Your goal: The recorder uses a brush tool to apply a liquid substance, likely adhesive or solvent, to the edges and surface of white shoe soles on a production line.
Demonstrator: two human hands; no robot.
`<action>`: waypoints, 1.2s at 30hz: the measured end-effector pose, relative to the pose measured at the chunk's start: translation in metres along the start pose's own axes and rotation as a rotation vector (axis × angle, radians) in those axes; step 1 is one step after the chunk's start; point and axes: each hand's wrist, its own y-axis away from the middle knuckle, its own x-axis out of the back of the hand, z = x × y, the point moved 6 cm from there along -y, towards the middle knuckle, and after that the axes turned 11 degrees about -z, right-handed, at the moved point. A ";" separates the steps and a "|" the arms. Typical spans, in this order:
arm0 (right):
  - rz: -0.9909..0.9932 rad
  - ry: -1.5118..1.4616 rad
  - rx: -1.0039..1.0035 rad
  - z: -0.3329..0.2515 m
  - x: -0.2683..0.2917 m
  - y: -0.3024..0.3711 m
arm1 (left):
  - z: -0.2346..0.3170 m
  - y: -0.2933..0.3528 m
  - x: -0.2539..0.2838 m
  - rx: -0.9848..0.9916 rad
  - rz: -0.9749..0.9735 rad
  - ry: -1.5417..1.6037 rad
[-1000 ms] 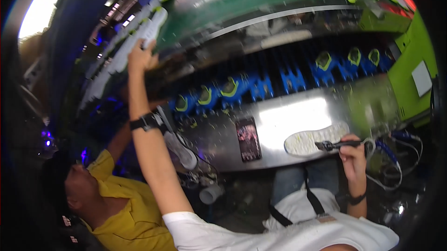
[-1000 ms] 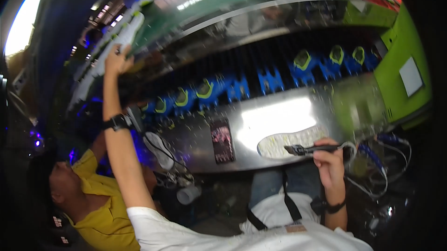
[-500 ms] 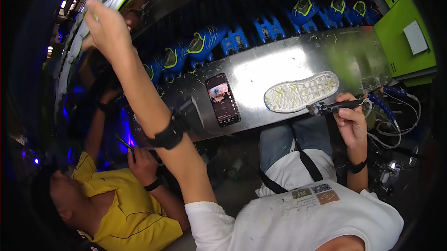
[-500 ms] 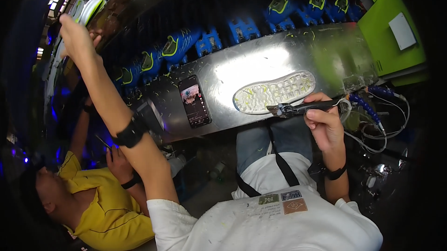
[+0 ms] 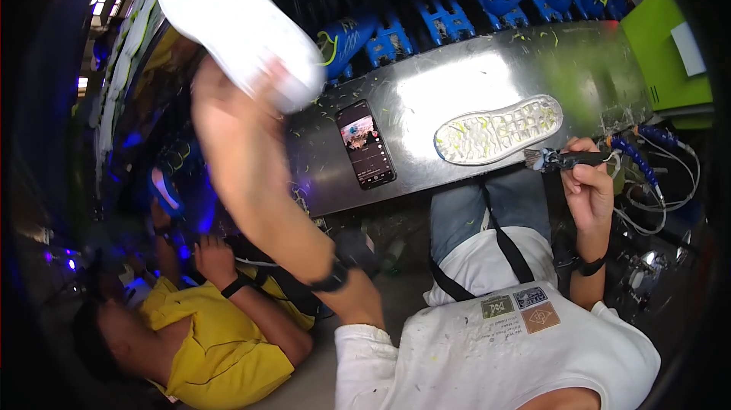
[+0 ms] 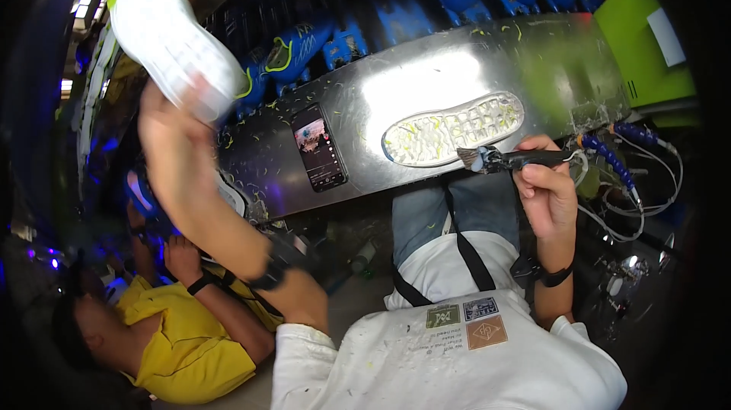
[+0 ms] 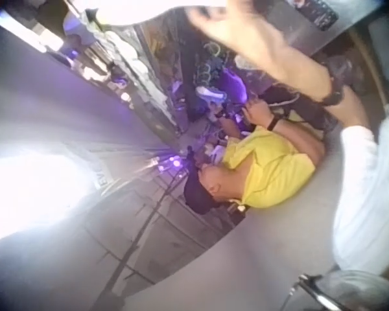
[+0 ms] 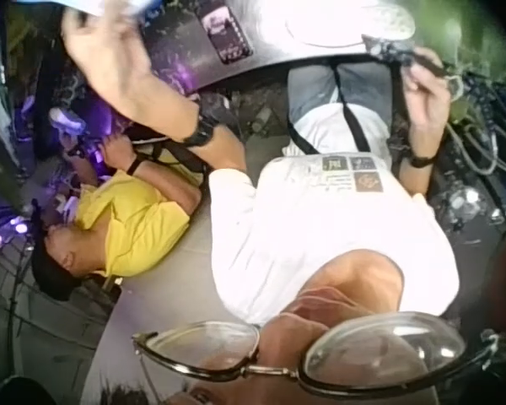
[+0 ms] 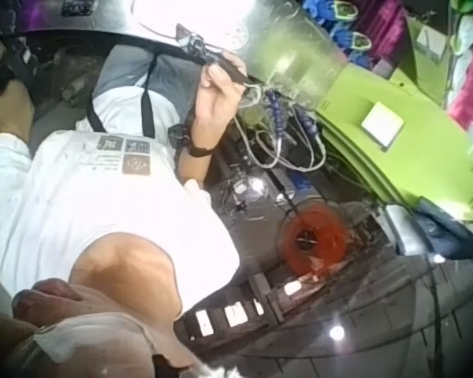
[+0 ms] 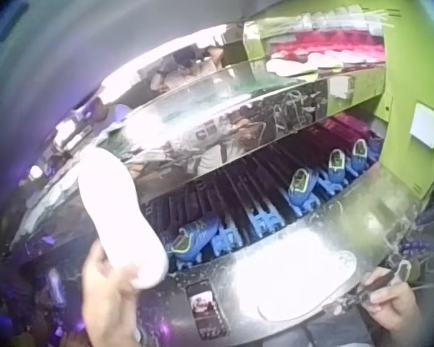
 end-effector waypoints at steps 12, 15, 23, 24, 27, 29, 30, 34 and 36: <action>-0.415 0.959 0.466 -0.021 -0.093 0.000 | -0.154 0.271 -0.134 0.707 -0.274 1.078; -0.408 1.056 0.496 0.003 -0.122 -0.013 | -0.143 0.267 -0.137 0.556 -0.318 1.132; -0.548 1.021 0.615 0.011 -0.115 0.022 | -0.143 0.249 -0.135 0.464 0.119 1.274; -0.509 0.999 0.475 0.025 -0.108 0.028 | -0.135 0.234 -0.149 0.481 0.113 1.355; -0.651 0.840 0.355 0.018 -0.110 0.046 | -0.131 0.204 -0.169 0.443 -0.025 1.134; -0.522 0.802 0.282 0.001 -0.099 0.029 | -0.131 0.190 -0.168 0.461 0.005 1.084; -0.396 0.764 0.210 -0.002 -0.089 0.022 | -0.130 0.184 -0.168 0.395 -0.027 0.968; -0.646 0.862 0.357 -0.006 -0.106 0.044 | -0.118 0.163 -0.184 0.593 -0.444 1.320; -0.800 0.525 0.200 -0.014 -0.099 0.020 | -0.122 0.166 -0.169 0.799 -0.447 1.236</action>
